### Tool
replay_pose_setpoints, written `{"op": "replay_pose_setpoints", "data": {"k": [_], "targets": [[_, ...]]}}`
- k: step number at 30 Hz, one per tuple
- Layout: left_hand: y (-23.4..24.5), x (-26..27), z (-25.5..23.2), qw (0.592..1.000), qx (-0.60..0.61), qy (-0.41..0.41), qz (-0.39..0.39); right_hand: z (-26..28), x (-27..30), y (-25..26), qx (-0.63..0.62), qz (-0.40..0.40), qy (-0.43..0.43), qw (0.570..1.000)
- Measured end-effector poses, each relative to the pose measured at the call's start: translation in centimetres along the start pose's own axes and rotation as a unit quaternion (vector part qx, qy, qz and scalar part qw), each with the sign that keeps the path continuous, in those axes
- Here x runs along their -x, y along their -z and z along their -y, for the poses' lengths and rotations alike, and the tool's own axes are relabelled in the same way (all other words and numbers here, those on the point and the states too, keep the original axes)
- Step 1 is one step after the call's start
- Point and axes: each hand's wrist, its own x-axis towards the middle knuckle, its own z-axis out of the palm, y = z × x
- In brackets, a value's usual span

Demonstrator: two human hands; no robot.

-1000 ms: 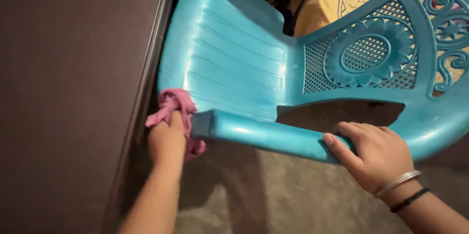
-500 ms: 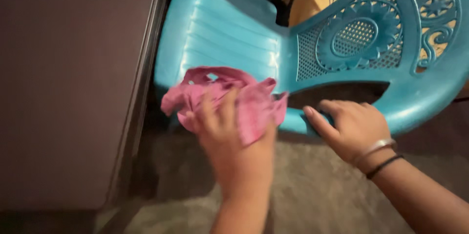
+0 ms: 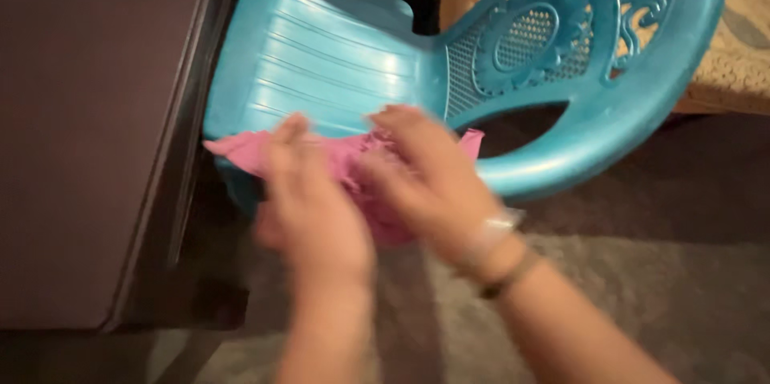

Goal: The person wipes a brown table, a blue plastic chair, a bed with a patterned cover, a woven cot, and a small wooden stool using a pink cloth. The person moves between objects and wipes each surface thoroughly.

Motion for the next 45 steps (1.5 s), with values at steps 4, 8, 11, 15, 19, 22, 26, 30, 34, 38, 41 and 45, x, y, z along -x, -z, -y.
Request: {"op": "replay_pose_setpoints", "data": {"k": [4,8,11,15,19,22,26,30,34,38,41,45], "targets": [[2.0,-1.4,0.6,0.978,-0.204,-0.049,-0.002,-0.3,1.0,-3.0,0.205,0.048,0.03,0.977],[1.6,-1.1,1.1,0.944,-0.306,-0.117,0.029,-2.1,2.4,0.2,0.21,0.064,0.102,0.97],[1.4,-1.2,0.9,0.921,-0.339,-0.19,0.027,-3.6,2.6,4.6,0.268,0.102,0.136,0.948],[0.1,-1.8,1.6,0.871,-0.358,-0.323,0.096,-7.1,3.6,9.7,0.288,0.126,0.189,0.93],[-2.9,-2.2,3.6,0.858,-0.433,-0.232,0.152,-11.7,4.5,13.6,0.326,0.165,0.206,0.908],[-4.2,-2.6,3.6,0.807,-0.54,-0.197,0.138,-14.6,3.8,17.7,0.387,0.212,0.18,0.879],[-4.5,-3.0,2.9,0.737,-0.633,-0.183,0.152,-18.4,1.6,20.8,0.434,0.186,0.153,0.868],[-4.2,-3.8,1.7,0.696,-0.684,-0.15,0.156,-21.3,0.1,23.3,0.44,0.135,0.086,0.884],[-4.3,-4.4,1.5,0.705,-0.688,-0.112,0.13,-23.8,-0.7,25.0,0.475,0.052,0.109,0.872],[-4.4,-5.8,2.6,0.659,-0.731,-0.01,0.174,-21.9,-0.2,22.4,0.423,0.058,0.048,0.903],[-5.8,-7.1,3.3,0.634,-0.76,0.017,0.145,-17.0,1.9,19.1,0.424,0.139,0.021,0.895],[-5.8,-6.4,4.1,0.657,-0.744,0.027,0.122,-12.1,5.2,16.4,0.338,0.104,0.11,0.929]]}}
